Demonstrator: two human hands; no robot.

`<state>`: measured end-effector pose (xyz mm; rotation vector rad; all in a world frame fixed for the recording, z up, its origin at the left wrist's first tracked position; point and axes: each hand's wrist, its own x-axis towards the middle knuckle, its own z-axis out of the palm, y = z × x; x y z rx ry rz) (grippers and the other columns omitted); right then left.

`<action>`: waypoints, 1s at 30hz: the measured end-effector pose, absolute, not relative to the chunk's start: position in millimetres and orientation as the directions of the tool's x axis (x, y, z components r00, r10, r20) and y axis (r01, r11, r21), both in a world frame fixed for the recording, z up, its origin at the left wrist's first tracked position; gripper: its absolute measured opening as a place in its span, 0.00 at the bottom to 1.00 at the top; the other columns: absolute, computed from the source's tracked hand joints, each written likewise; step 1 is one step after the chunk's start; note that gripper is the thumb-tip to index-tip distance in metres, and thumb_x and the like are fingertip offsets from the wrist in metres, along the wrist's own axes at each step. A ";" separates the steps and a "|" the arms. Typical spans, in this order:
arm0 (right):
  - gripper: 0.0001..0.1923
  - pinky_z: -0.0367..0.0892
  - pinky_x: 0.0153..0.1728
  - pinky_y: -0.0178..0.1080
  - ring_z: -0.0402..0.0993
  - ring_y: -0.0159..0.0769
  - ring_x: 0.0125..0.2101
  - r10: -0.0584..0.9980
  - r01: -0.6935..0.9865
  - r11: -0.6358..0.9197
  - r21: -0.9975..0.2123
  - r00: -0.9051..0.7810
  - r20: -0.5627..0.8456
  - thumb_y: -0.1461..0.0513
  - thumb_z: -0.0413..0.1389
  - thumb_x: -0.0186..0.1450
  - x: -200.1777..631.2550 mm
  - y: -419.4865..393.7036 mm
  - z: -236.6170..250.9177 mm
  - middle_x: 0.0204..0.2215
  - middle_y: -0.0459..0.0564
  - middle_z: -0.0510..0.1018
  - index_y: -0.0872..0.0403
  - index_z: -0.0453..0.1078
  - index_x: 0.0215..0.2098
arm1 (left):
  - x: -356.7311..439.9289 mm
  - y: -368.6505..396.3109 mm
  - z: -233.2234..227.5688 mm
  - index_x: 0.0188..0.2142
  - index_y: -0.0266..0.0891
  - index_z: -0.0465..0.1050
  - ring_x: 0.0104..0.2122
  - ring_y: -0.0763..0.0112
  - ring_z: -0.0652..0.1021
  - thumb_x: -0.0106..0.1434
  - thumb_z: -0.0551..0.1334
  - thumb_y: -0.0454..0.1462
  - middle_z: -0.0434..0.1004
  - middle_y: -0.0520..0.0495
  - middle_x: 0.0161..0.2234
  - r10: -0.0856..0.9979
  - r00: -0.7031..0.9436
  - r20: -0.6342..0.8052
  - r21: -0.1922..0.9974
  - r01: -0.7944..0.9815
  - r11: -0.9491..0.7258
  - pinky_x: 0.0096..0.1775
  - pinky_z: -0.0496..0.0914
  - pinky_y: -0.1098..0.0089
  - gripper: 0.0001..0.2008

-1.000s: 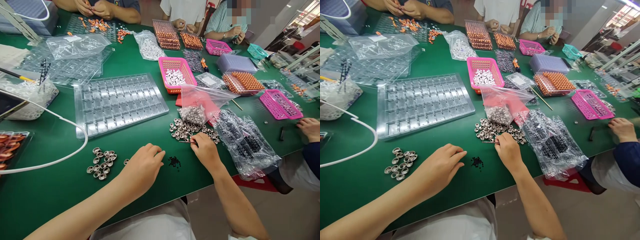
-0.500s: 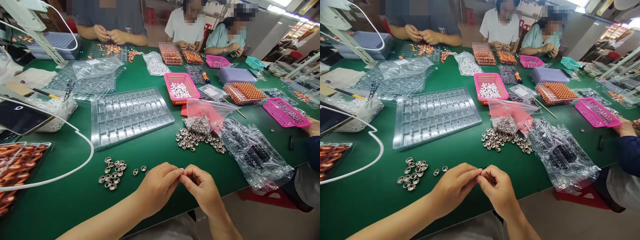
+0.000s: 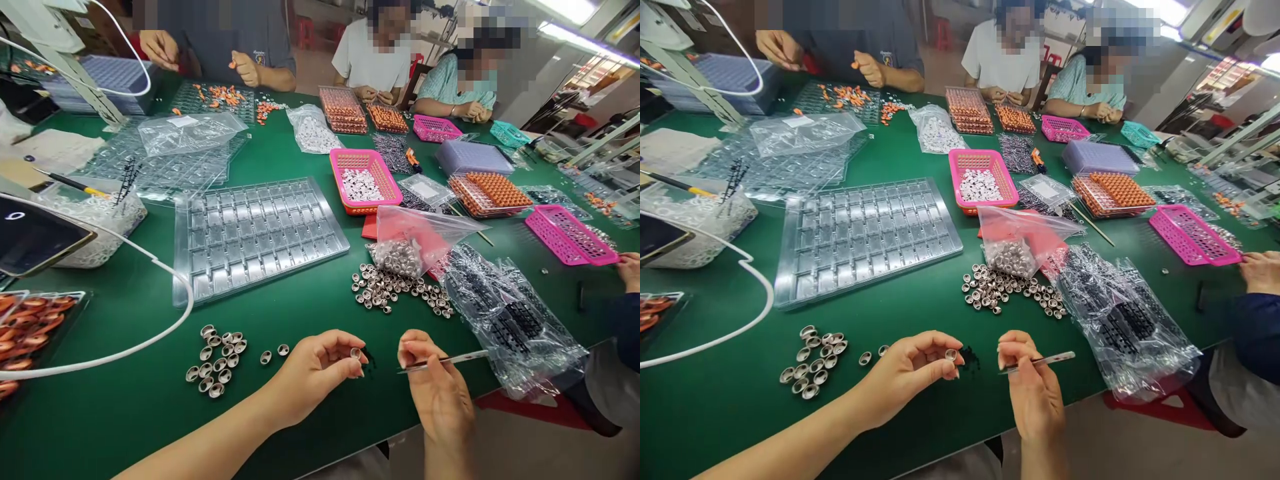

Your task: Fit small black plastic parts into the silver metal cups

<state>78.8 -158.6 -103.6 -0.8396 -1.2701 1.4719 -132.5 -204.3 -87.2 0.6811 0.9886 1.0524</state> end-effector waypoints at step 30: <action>0.08 0.78 0.33 0.41 0.79 0.38 0.33 0.994 -0.058 -0.030 -0.998 -0.111 -0.023 0.59 0.59 0.65 81.2 -166.2 -128.4 0.38 0.51 0.75 0.52 0.74 0.42 | -130.1 -205.1 -92.2 0.45 0.35 0.72 0.36 0.67 0.79 0.62 0.63 0.42 0.79 0.42 0.39 0.919 0.171 -0.354 0.898 -0.214 0.385 0.43 0.74 0.63 0.15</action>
